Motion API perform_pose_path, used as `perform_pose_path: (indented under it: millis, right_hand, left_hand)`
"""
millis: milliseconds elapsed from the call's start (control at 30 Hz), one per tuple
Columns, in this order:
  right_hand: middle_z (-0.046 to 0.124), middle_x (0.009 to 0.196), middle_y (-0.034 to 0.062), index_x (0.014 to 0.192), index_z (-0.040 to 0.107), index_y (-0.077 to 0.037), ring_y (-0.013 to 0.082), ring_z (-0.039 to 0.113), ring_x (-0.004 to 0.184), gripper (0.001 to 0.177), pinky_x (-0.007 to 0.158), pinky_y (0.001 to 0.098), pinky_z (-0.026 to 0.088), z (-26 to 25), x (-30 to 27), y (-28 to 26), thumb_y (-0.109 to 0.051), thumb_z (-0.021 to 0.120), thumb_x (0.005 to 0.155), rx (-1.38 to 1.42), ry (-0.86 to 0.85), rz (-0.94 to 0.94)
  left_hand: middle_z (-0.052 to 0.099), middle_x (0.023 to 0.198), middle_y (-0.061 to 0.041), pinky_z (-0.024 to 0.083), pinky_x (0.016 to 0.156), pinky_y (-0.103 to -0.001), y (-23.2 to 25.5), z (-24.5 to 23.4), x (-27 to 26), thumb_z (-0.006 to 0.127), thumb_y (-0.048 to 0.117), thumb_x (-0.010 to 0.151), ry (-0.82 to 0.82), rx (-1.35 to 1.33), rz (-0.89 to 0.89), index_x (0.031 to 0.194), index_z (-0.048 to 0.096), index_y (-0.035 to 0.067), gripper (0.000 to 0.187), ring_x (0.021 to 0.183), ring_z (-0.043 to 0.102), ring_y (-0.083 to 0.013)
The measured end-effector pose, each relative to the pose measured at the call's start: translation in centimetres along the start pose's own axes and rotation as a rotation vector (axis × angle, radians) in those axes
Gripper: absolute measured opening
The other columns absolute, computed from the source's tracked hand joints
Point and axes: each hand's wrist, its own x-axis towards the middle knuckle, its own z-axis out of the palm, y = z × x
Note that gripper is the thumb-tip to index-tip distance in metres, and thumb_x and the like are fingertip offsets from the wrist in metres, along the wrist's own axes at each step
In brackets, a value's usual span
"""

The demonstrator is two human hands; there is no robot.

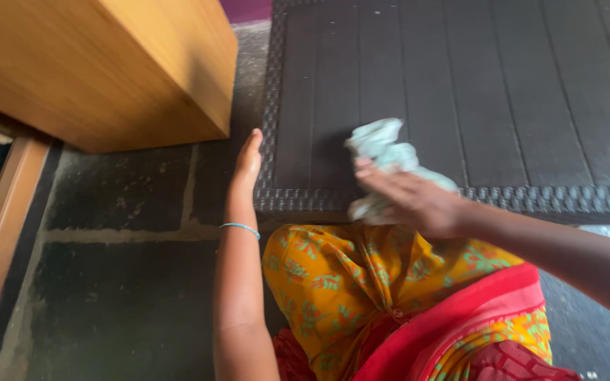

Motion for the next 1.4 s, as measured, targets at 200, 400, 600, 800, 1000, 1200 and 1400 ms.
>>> perform_pose_path:
  millis: [200, 400, 600, 800, 1000, 1200, 1400]
  right_hand:
    - [0.008, 0.173, 0.0168, 0.160, 0.021, 0.000, 0.0279, 0.019, 0.157, 0.076, 0.126, 0.0533, 0.021, 6.2, 12.9, -1.6, -0.018, 0.057, 0.095, -0.091, -0.160, -0.187]
    - [0.016, 0.165, 0.0247, 0.153, 0.035, 0.003, 0.0388, 0.020, 0.154, 0.075, 0.118, 0.0593, 0.027, 10.9, 20.4, 3.1, -0.026, 0.064, 0.090, -0.232, 0.066, -0.084]
    - [0.025, 0.167, 0.0233, 0.157, 0.042, -0.007, 0.0432, 0.021, 0.154, 0.070, 0.114, 0.0713, 0.026, 9.6, 30.4, 17.2, -0.032, 0.062, 0.095, -0.478, 0.372, 0.233]
    - [0.027, 0.158, 0.0268, 0.153, 0.040, 0.000, 0.0518, 0.019, 0.147, 0.071, 0.109, 0.0745, 0.018, 8.5, 35.7, 22.6, -0.041, 0.054, 0.097, -0.595, 0.481, 0.305]
    - [0.032, 0.162, 0.0301, 0.161, 0.032, 0.002, 0.0450, 0.020, 0.157, 0.073, 0.122, 0.0664, 0.018, 10.9, 26.8, 11.9, -0.034, 0.055, 0.102, -0.623, 0.343, 0.073]
    - [0.032, 0.158, 0.0253, 0.156, 0.030, -0.002, 0.0407, 0.019, 0.152, 0.080, 0.116, 0.0616, 0.020, 11.7, 17.9, -2.1, -0.037, 0.059, 0.091, -0.433, 0.032, -0.040]
    - [0.033, 0.165, 0.0224, 0.160, 0.030, 0.002, 0.0346, 0.024, 0.157, 0.076, 0.120, 0.0536, 0.027, 10.0, 22.8, 4.8, -0.031, 0.055, 0.096, -0.425, 0.085, 0.059]
  left_hand:
    - [0.054, 0.146, -0.015, 0.033, 0.114, -0.036, -3.9, -0.9, 1.8, 0.059, 0.051, 0.099, 0.030, -0.199, -0.008, 0.141, 0.054, -0.002, 0.068, 0.136, 0.046, -0.0216]
    - [0.064, 0.117, -0.018, 0.042, 0.097, -0.037, -6.5, -0.7, 2.2, 0.057, 0.055, 0.099, 0.095, 0.069, -0.052, 0.120, 0.066, -0.004, 0.064, 0.110, 0.057, -0.0224]
    - [0.073, 0.090, -0.022, 0.047, 0.084, -0.040, -5.9, -1.4, 2.2, 0.054, 0.064, 0.100, 0.216, 0.532, -0.233, 0.099, 0.075, -0.007, 0.074, 0.089, 0.066, -0.0243]
    - [0.076, 0.083, -0.019, 0.053, 0.077, -0.043, -5.6, -0.9, 2.3, 0.068, 0.072, 0.083, 0.247, 0.294, -0.266, 0.089, 0.077, -0.011, 0.084, 0.080, 0.068, -0.0218]
    - [0.070, 0.078, -0.018, 0.050, 0.067, -0.041, -6.7, -0.8, 3.5, 0.071, 0.059, 0.092, 0.220, 0.344, -0.162, 0.082, 0.076, -0.011, 0.071, 0.070, 0.057, -0.0208]
    - [0.074, 0.086, -0.017, 0.054, 0.073, -0.041, -8.5, -1.0, 2.6, 0.061, 0.059, 0.093, 0.133, 0.176, -0.165, 0.092, 0.077, -0.005, 0.066, 0.080, 0.067, -0.0233]
    - [0.075, 0.089, -0.020, 0.056, 0.078, -0.043, -10.1, -1.8, 3.0, 0.053, 0.066, 0.094, 0.163, 0.432, -0.225, 0.096, 0.078, -0.003, 0.074, 0.088, 0.073, -0.0275]
